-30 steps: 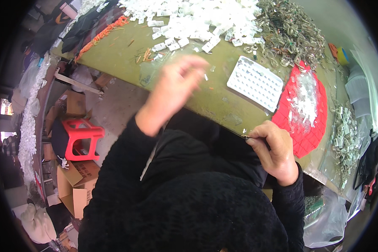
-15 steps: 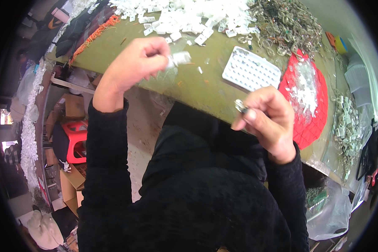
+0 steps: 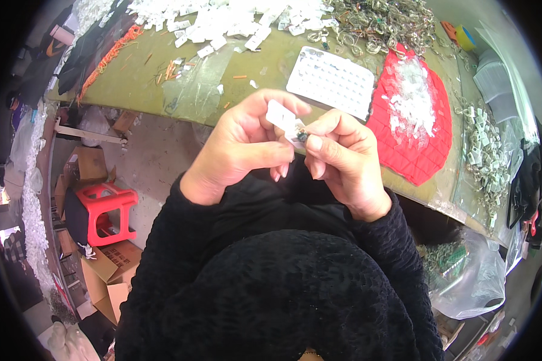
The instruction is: The person assembles small electronic components by hand, inserting pins into white plastic housings and placing them into a tray. They repeatedly pick up components, align them, and insert them into housings, then place the assembled units into a tray on the table.
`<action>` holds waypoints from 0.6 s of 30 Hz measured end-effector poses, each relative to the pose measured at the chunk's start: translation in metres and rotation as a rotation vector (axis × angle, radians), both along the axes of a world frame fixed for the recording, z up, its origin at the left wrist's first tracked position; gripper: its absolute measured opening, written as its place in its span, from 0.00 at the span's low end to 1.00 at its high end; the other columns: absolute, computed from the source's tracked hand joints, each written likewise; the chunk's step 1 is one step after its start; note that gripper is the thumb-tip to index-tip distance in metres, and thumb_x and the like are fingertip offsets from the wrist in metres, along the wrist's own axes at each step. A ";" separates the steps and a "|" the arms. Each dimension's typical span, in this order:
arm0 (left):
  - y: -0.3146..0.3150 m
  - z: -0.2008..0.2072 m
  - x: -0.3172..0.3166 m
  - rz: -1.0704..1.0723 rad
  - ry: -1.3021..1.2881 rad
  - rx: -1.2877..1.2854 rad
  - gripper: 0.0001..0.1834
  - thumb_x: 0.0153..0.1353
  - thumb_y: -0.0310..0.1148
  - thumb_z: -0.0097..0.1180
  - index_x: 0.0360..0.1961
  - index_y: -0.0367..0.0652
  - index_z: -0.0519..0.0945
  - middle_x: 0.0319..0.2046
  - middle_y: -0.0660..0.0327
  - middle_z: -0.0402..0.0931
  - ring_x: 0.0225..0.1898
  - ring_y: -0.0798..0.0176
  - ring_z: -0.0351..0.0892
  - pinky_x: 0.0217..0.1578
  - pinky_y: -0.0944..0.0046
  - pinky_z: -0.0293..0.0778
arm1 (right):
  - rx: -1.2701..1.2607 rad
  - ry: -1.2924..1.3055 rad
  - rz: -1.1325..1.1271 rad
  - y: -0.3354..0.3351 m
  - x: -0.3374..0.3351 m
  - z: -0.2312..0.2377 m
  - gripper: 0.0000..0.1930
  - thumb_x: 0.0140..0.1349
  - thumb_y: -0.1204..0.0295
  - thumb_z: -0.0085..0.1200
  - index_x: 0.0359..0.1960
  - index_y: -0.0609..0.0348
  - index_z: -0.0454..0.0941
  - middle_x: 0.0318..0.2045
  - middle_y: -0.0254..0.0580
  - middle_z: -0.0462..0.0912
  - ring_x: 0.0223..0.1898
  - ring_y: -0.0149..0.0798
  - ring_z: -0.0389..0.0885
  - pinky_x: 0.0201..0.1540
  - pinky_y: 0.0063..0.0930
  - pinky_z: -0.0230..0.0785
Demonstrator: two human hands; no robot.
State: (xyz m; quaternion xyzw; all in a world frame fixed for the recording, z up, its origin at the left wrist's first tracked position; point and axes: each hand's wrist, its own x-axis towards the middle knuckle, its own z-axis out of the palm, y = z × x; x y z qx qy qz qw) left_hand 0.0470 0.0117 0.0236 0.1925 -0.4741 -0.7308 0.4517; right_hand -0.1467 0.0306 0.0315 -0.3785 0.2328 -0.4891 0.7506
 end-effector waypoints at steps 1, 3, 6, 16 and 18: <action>0.004 -0.001 -0.001 0.089 -0.110 -0.027 0.16 0.60 0.26 0.63 0.48 0.34 0.76 0.33 0.56 0.81 0.26 0.66 0.81 0.22 0.69 0.77 | -0.022 0.034 -0.032 0.002 0.002 0.000 0.04 0.66 0.75 0.57 0.40 0.60 0.80 0.29 0.35 0.83 0.25 0.22 0.74 0.27 0.16 0.64; 0.008 -0.001 -0.001 0.116 -0.075 0.006 0.14 0.60 0.23 0.63 0.47 0.35 0.77 0.34 0.57 0.81 0.27 0.68 0.81 0.22 0.70 0.76 | -0.071 0.187 -0.104 0.009 0.005 0.001 0.05 0.67 0.75 0.56 0.42 0.62 0.80 0.31 0.35 0.83 0.27 0.23 0.75 0.29 0.16 0.66; 0.012 -0.003 -0.005 0.133 -0.043 -0.009 0.13 0.61 0.23 0.63 0.45 0.36 0.77 0.34 0.58 0.80 0.28 0.68 0.81 0.22 0.72 0.75 | -0.469 0.591 -0.290 0.017 0.007 0.002 0.08 0.67 0.78 0.55 0.46 0.64 0.79 0.29 0.37 0.84 0.29 0.26 0.80 0.32 0.21 0.73; 0.021 -0.010 -0.024 0.316 -0.013 0.015 0.12 0.67 0.26 0.53 0.50 0.40 0.72 0.33 0.63 0.75 0.23 0.75 0.71 0.22 0.75 0.68 | -0.465 0.570 -0.477 0.018 0.017 -0.012 0.09 0.63 0.81 0.58 0.44 0.63 0.77 0.29 0.41 0.84 0.30 0.31 0.85 0.31 0.23 0.75; 0.022 -0.009 -0.029 0.336 -0.004 0.079 0.11 0.67 0.26 0.48 0.50 0.41 0.71 0.32 0.64 0.74 0.21 0.76 0.68 0.21 0.75 0.65 | -0.383 0.562 -0.552 0.019 0.022 -0.014 0.07 0.64 0.81 0.57 0.42 0.64 0.75 0.29 0.38 0.82 0.29 0.27 0.82 0.32 0.20 0.73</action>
